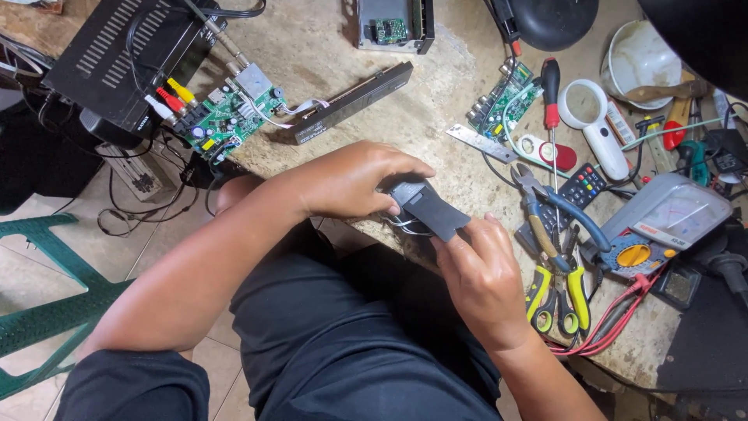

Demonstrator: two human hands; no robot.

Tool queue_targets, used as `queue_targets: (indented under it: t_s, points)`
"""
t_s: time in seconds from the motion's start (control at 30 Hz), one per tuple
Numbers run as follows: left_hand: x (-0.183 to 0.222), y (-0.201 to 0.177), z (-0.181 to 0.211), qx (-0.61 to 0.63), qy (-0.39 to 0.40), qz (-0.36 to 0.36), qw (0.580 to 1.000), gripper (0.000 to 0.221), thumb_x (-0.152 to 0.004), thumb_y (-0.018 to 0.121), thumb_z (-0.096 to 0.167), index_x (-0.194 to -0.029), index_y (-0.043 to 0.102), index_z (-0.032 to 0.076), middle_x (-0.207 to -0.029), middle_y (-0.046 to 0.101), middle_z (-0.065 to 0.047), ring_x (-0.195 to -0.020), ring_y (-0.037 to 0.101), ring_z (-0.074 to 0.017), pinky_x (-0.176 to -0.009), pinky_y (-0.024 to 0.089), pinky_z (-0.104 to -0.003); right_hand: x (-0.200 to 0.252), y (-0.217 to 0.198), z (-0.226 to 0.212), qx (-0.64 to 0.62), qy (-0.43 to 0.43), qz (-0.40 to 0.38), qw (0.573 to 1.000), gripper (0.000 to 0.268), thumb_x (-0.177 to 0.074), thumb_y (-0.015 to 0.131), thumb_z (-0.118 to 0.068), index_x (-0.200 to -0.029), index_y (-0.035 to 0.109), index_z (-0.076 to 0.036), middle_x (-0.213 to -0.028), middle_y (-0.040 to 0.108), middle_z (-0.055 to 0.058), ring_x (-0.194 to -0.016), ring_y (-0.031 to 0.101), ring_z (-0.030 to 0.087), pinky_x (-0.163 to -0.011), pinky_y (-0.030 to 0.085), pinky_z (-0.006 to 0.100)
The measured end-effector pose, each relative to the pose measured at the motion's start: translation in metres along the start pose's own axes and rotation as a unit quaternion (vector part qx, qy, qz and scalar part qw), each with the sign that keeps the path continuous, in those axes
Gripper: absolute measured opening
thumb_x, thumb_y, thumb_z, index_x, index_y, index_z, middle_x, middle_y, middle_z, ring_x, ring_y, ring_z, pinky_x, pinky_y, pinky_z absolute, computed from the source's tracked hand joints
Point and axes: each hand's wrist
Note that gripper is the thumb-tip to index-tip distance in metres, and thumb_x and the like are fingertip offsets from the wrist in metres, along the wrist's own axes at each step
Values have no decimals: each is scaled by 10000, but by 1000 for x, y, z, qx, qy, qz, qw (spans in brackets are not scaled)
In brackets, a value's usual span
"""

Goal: Disassembling a handheld remote control using a screwdriver to inspect the internal circuit board on a repair bench.

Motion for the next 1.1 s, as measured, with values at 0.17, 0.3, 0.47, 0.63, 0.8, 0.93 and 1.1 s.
queue_targets:
  t_s: [0.17,0.3,0.47,0.63,0.8,0.93,1.1]
  points:
    - [-2,1,2,-6,8,9,1000,579,-788,831,41,-1326,625,-23,-1225,718,-192,-1219,644,-369,-1080,479,-486,-1,4,-3,-7,6,8,1000,134,-956,747,-143,-1060,738,-59,-998,650,127,-1009,680,311,-1011,545,503]
    - [-1,7,-3,10,15,37,999,480,-795,828,71,-1246,676,12,-1150,743,-156,-1160,680,-341,-1044,507,-460,0,4,-3,-16,2,15,1000,115,-961,740,-130,-1043,736,-49,-987,647,133,-998,676,328,-1001,554,503]
    - [7,26,5,34,58,88,994,373,-809,816,183,-1137,700,49,-1088,750,-150,-1091,705,-360,-983,536,-483,-4,0,-2,-14,-8,7,1000,139,-967,755,-169,-1044,740,-54,-986,656,125,-999,678,319,-1022,549,497]
    - [25,70,13,-147,48,283,947,295,-847,814,320,-1028,683,126,-1315,622,-117,-1304,555,-393,-1129,407,-557,-3,6,5,-22,9,-17,1000,164,-989,733,-194,-1073,742,-53,-1022,688,125,-996,675,322,-989,569,505]
    - [29,109,11,-229,28,383,894,191,-930,760,382,-995,722,206,-1323,639,-25,-1322,553,-319,-1192,290,-568,-2,5,18,-60,7,-17,998,246,-932,811,-224,-1063,711,-41,-995,705,109,-944,697,316,-849,595,448]
    - [24,119,16,-234,20,433,870,99,-954,730,313,-950,728,214,-1263,689,-1,-1291,597,-289,-1220,196,-606,-8,-2,19,-73,3,-18,997,305,-907,844,-212,-1066,689,-3,-961,718,138,-906,707,332,-794,595,444]
    - [20,121,24,-219,-14,455,863,62,-889,756,250,-875,717,204,-1170,728,12,-1256,627,-283,-1209,127,-669,-5,-1,23,-69,19,-31,997,326,-894,861,-267,-1030,705,-15,-948,732,117,-908,712,302,-776,590,408]
Point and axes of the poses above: each hand's wrist, its own x-axis away from the middle knuckle, its own y-axis out of the palm, z = x × y
